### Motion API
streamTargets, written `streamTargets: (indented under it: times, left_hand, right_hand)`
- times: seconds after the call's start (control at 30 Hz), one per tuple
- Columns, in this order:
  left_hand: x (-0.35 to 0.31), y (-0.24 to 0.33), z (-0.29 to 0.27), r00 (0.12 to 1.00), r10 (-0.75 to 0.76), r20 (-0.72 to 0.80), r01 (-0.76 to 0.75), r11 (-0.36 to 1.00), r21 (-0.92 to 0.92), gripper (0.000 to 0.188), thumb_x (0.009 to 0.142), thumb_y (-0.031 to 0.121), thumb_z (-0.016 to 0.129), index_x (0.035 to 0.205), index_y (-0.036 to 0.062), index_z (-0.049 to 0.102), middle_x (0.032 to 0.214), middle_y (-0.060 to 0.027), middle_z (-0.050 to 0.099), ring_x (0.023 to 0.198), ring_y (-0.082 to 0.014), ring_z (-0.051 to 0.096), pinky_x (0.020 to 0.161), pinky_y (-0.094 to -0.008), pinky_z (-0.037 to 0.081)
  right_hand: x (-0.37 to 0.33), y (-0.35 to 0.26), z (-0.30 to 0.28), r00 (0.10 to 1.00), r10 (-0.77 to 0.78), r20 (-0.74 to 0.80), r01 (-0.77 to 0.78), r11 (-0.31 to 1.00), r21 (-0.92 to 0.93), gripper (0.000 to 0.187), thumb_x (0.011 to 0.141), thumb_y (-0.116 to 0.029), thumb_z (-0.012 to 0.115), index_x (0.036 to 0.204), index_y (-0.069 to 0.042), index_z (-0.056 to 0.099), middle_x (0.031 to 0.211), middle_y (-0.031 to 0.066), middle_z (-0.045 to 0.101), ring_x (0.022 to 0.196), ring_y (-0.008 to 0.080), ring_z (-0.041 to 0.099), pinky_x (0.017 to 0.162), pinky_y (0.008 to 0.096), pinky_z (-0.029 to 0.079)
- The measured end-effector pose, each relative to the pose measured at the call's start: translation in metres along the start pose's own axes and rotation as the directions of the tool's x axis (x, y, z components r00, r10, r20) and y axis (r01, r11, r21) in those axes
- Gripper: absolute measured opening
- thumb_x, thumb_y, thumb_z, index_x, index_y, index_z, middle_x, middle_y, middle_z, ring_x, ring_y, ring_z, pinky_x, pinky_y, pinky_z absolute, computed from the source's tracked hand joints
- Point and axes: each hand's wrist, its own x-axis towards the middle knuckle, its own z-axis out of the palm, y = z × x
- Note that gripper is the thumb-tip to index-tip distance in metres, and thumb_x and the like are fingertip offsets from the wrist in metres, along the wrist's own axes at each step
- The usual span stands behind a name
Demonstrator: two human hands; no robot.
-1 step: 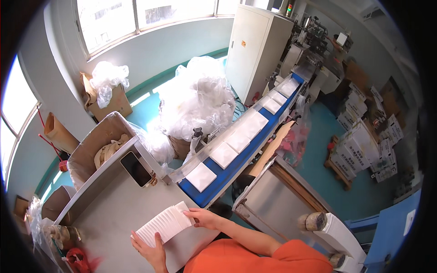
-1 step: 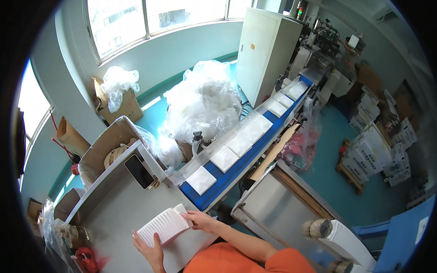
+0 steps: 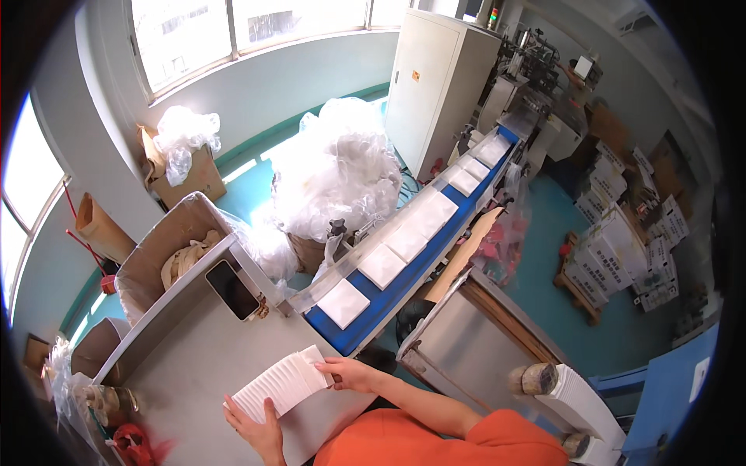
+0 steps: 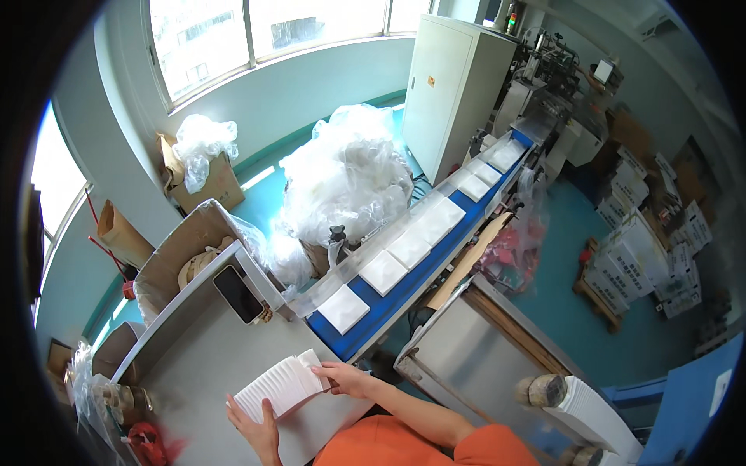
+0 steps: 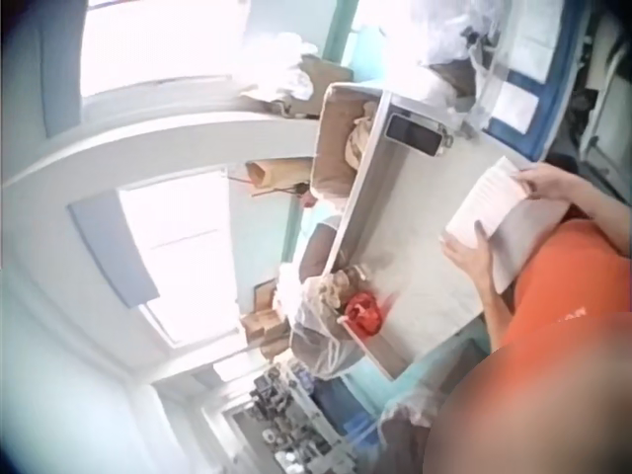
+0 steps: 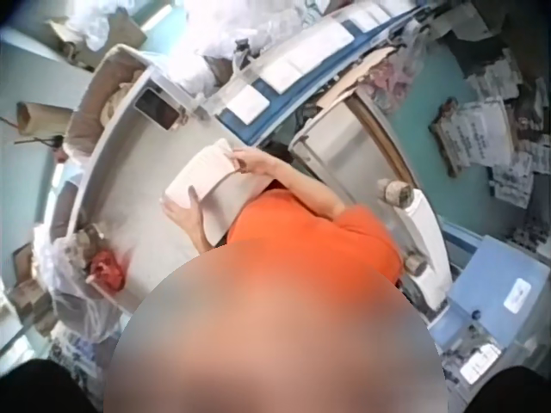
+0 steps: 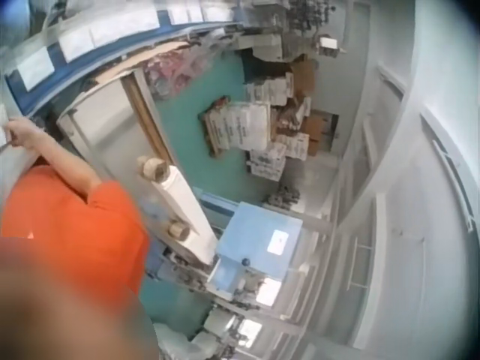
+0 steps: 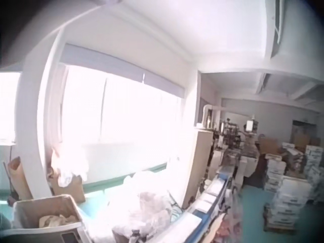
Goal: Sorting and counting pleated paper filters on a conveyor belt and workbench in a factory setting.
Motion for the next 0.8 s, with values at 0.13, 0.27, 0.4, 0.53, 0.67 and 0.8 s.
streamTargets:
  times: [0.13,0.27,0.4,0.53,0.67,0.8]
  left_hand:
    - [0.000,-0.002,0.000,1.000,0.016,0.026,-0.016,1.000,0.010,0.085,0.079,0.037,0.071,0.144,0.0055,0.025,0.144,-0.0260,0.023,0.132,-0.0432,0.028,0.107,-0.0483,0.028]
    - [-0.003,-0.002,0.001,0.998,0.034,0.044,-0.035,0.999,0.022,0.086,0.079,0.037,0.071,0.144,0.0052,0.026,0.144,-0.0262,0.023,0.132,-0.0438,0.028,0.107,-0.0481,0.028]
    - [-0.007,-0.003,-0.003,1.000,0.020,0.017,-0.020,0.999,0.026,0.086,0.079,0.036,0.072,0.144,0.0048,0.026,0.144,-0.0266,0.022,0.132,-0.0444,0.028,0.107,-0.0484,0.028]
    - [-0.006,0.006,-0.003,0.999,-0.011,0.033,0.010,1.000,0.009,0.088,0.077,0.037,0.073,0.144,0.0043,0.026,0.143,-0.0283,0.023,0.131,-0.0453,0.029,0.106,-0.0487,0.029]
    - [-0.005,0.007,-0.002,1.000,-0.004,0.020,0.004,1.000,-0.007,0.088,0.077,0.038,0.073,0.144,0.0044,0.027,0.143,-0.0298,0.024,0.129,-0.0458,0.031,0.105,-0.0489,0.030]
    - [-0.004,0.009,-0.002,1.000,-0.018,0.023,0.018,1.000,-0.020,0.089,0.077,0.039,0.073,0.144,0.0051,0.026,0.143,-0.0299,0.024,0.129,-0.0457,0.031,0.105,-0.0494,0.030]
  right_hand:
    - [0.006,0.008,-0.007,0.984,-0.175,-0.042,0.162,0.962,-0.220,0.056,0.087,-0.038,0.063,0.131,-0.008,0.045,0.092,0.0022,0.059,0.077,0.0087,0.051,0.059,0.0231,0.037]
    - [0.004,0.006,0.004,0.863,-0.453,-0.224,0.398,0.882,-0.251,0.072,0.086,-0.035,0.066,0.143,-0.009,0.030,0.103,0.0053,0.061,0.075,0.0086,0.052,0.058,0.0222,0.041]
    - [-0.002,-0.003,-0.007,0.947,-0.284,-0.147,0.247,0.941,-0.231,0.079,0.086,-0.036,0.066,0.146,-0.008,0.022,0.100,0.0071,0.063,0.069,0.0097,0.054,0.056,0.0236,0.042]
    - [-0.006,-0.008,-0.005,0.922,-0.329,-0.207,0.272,0.926,-0.260,0.093,0.087,-0.024,0.066,0.149,-0.009,-0.001,0.098,0.0100,0.064,0.075,0.0109,0.057,0.060,0.0267,0.047]
    - [0.002,-0.011,-0.019,0.907,-0.360,-0.218,0.290,0.910,-0.296,0.079,0.087,-0.020,0.066,0.146,-0.006,0.015,0.097,0.0107,0.064,0.078,0.0127,0.059,0.060,0.0257,0.048]
    - [0.011,-0.005,-0.042,0.899,-0.362,-0.246,0.349,0.932,-0.095,0.026,0.090,-0.018,0.061,0.110,-0.001,0.058,0.097,0.0061,0.064,0.083,0.0126,0.063,0.066,0.0248,0.051]
